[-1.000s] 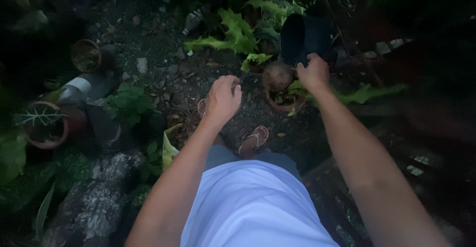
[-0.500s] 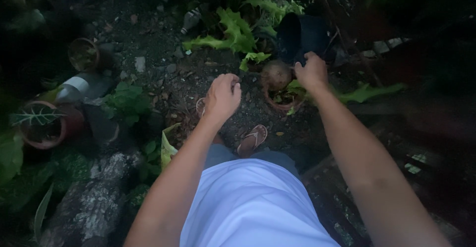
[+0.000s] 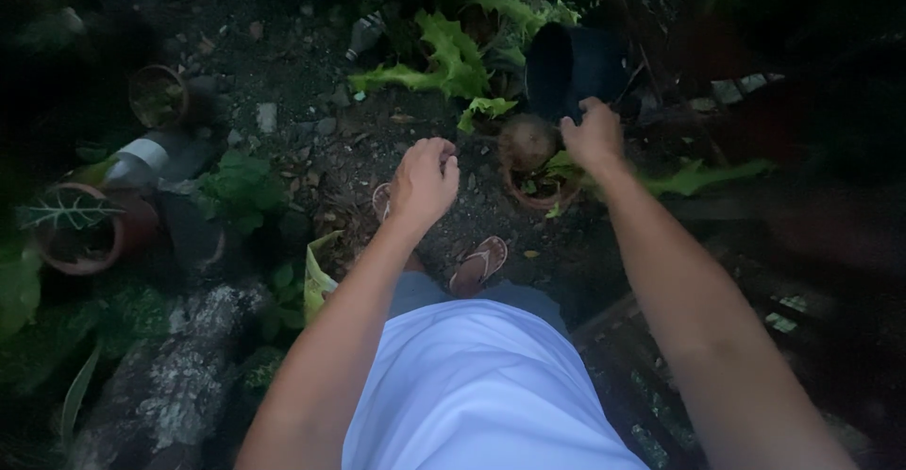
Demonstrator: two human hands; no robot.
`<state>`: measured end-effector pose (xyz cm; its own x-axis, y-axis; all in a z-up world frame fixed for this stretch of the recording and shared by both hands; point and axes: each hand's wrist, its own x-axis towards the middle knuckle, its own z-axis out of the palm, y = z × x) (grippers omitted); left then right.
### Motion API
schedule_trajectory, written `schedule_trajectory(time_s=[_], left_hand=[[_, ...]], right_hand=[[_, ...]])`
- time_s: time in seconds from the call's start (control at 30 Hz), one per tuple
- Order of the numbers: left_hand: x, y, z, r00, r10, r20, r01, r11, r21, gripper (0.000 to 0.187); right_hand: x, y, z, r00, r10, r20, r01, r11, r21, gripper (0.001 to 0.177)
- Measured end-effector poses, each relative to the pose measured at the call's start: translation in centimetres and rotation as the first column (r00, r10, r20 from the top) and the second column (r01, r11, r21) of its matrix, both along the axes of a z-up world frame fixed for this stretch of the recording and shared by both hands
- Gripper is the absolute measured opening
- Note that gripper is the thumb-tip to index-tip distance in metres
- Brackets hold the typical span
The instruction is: Watering various potted plants in an outdoor garden using a plastic scoop and a bucket of water.
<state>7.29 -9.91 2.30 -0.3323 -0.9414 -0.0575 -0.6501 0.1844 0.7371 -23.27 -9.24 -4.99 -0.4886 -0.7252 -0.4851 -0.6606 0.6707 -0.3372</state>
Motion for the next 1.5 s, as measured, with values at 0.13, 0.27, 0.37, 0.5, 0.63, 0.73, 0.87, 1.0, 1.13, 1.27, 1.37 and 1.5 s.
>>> schedule_trajectory(time_s=[0.13, 0.27, 0.37, 0.5, 0.63, 0.73, 0.87, 1.0, 1.13, 1.27, 1.37, 1.5], left_hand=[[-0.1, 0.0, -0.4, 0.999, 0.021, -0.029, -0.02, 1.0, 0.019, 0.017], [-0.1, 0.1, -0.4, 1.0, 0.008, -0.008, -0.008, 1.0, 0.011, 0.016], [-0.2, 0.0, -0.7, 1.0, 0.011, -0.01, -0.011, 1.0, -0.017, 0.016], [-0.2, 0.0, -0.8, 1.0, 0.014, -0.007, -0.014, 1.0, -0.026, 0.017], [-0.3, -0.1, -0.6, 1.0, 0.021, 0.007, -0.021, 1.0, 0.021, 0.017], [-0.3, -0.1, -0.5, 1.0, 0.014, -0.012, -0.014, 1.0, 0.008, 0.018], [-0.3, -0.1, -0.8, 1.0, -0.005, 0.009, 0.005, 1.0, 0.011, 0.018], [-0.2, -0.1, -0.8, 1.0, 0.001, -0.019, -0.001, 1.0, 0.003, 0.018], [-0.4, -0.5, -1.1, 0.999, 0.042, -0.025, -0.042, 0.999, 0.028, 0.018], [-0.3, -0.7, -1.9, 0.997, 0.069, -0.038, -0.066, 0.995, 0.072, 0.018], [-0.3, -0.7, -2.2, 0.994, 0.095, -0.054, -0.09, 0.991, 0.096, 0.018], [-0.2, -1.0, -1.7, 0.989, 0.121, -0.083, -0.11, 0.986, 0.125, 0.02]], right_hand=[[-1.1, 0.2, -2.6, 0.999, -0.001, -0.046, -0.001, 0.999, -0.044, 0.058], [-1.0, 0.6, -1.8, 0.997, 0.036, -0.061, -0.037, 0.999, -0.018, 0.057], [-1.1, 0.5, -2.0, 0.994, 0.065, -0.083, -0.067, 0.997, -0.033, 0.057], [0.7, 0.1, 1.9, 0.998, 0.032, -0.056, -0.032, 0.999, -0.003, 0.057], [0.2, -0.2, 0.8, 0.997, 0.053, -0.059, -0.055, 0.998, -0.032, 0.058], [0.2, -0.3, 0.5, 0.989, 0.106, -0.107, -0.116, 0.989, -0.097, 0.057], [0.1, -0.4, 1.0, 0.992, 0.083, -0.099, -0.088, 0.995, -0.047, 0.055], [-1.6, -0.3, -2.7, 0.998, 0.052, -0.035, -0.055, 0.992, -0.109, 0.058], [-0.5, -0.1, 1.0, 0.995, -0.018, 0.098, 0.026, 0.997, -0.079, 0.059], [0.2, 0.3, 2.8, 0.946, -0.19, 0.262, 0.208, 0.977, -0.045, 0.057], [0.2, 1.1, 4.0, 0.914, -0.195, 0.355, 0.229, 0.972, -0.055, 0.05], [0.6, 0.9, 5.2, 0.813, -0.234, 0.533, 0.314, 0.947, -0.064, 0.041]])
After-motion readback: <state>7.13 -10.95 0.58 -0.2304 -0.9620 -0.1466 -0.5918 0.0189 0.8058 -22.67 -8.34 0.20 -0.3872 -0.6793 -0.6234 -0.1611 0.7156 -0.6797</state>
